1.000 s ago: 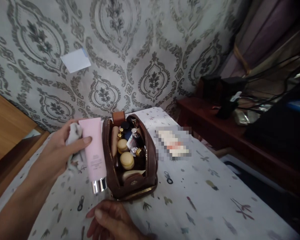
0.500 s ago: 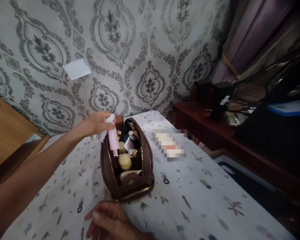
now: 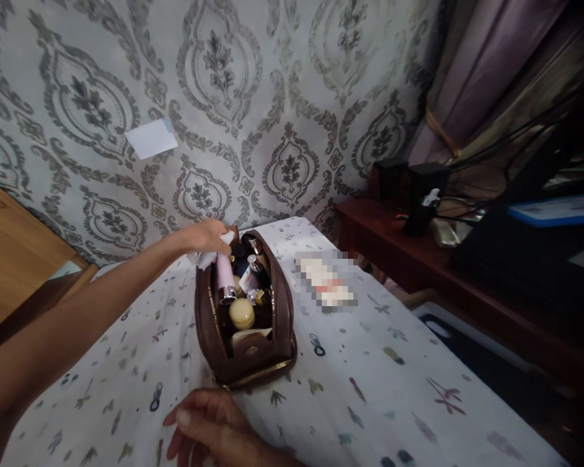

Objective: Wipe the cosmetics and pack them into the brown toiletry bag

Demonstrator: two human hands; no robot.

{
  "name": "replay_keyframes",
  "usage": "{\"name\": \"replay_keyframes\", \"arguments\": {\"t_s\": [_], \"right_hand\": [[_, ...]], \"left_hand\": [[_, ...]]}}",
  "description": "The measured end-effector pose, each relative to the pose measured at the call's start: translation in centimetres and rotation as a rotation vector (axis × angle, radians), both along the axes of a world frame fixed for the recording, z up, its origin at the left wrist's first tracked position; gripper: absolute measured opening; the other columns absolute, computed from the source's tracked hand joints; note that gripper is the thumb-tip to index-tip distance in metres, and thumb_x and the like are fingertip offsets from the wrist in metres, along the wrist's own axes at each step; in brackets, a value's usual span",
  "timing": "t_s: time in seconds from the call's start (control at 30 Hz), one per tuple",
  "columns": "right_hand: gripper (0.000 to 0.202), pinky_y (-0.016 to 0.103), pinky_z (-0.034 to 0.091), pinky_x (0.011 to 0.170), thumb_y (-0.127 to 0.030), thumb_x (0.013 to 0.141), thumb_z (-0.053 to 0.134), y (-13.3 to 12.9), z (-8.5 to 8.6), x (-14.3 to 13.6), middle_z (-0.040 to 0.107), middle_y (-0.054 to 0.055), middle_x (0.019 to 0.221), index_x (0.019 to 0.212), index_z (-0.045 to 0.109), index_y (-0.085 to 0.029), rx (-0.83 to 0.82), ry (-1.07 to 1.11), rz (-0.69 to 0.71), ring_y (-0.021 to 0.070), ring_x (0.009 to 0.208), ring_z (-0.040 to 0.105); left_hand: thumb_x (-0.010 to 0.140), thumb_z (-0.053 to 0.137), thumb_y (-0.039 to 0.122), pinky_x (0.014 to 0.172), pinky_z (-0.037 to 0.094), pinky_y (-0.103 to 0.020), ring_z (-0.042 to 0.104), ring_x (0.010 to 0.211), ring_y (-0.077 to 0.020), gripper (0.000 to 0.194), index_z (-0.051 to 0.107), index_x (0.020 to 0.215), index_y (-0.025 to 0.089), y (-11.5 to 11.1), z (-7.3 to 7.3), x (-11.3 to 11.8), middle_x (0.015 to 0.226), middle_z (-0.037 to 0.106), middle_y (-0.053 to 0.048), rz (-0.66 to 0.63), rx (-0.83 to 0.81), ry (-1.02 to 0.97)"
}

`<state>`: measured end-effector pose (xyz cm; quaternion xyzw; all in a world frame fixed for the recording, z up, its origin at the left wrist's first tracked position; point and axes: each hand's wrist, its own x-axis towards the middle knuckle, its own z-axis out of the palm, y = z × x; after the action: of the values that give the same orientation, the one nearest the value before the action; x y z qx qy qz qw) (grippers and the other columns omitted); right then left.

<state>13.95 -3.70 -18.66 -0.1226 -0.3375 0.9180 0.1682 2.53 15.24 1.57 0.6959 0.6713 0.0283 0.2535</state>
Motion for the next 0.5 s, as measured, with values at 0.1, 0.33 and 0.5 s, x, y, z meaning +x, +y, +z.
{"name": "replay_keyframes", "arguments": {"t_s": [0.1,0.33,0.5], "right_hand": [[0.071,0.019,0.031,0.041,-0.073,0.053,0.08,0.0,-0.1,0.0,0.063,0.0,0.064,0.086,0.063,-0.013,0.002,-0.001,0.003,0.0082,0.044,0.055],[0.072,0.019,0.031,0.04,-0.075,0.051,0.079,0.1,0.1,0.1,0.063,-0.001,0.064,0.085,0.062,-0.013,0.006,-0.019,-0.001,0.0076,0.044,0.055],[0.069,0.018,0.033,0.041,-0.072,0.057,0.079,0.0,0.1,0.2,0.064,0.0,0.065,0.087,0.064,-0.012,0.008,0.005,-0.012,0.0077,0.045,0.057]], "left_hand": [[0.055,0.068,0.024,0.055,0.038,-0.023,0.054,0.059,-0.0149,0.014,0.062,0.066,0.019,0.5,-0.2,-0.2,0.06,0.062,0.001,-0.03,-0.054,-0.012],[0.056,0.073,0.028,0.056,0.041,-0.023,0.057,0.058,-0.0158,0.019,0.063,0.068,0.017,1.2,-0.5,-0.7,0.052,0.061,0.001,0.031,-0.099,0.081],[0.059,0.074,0.029,0.056,0.043,-0.024,0.057,0.054,-0.0154,0.019,0.062,0.068,0.017,1.4,-0.4,-1.0,0.051,0.06,0.001,0.021,-0.123,0.109]]}}
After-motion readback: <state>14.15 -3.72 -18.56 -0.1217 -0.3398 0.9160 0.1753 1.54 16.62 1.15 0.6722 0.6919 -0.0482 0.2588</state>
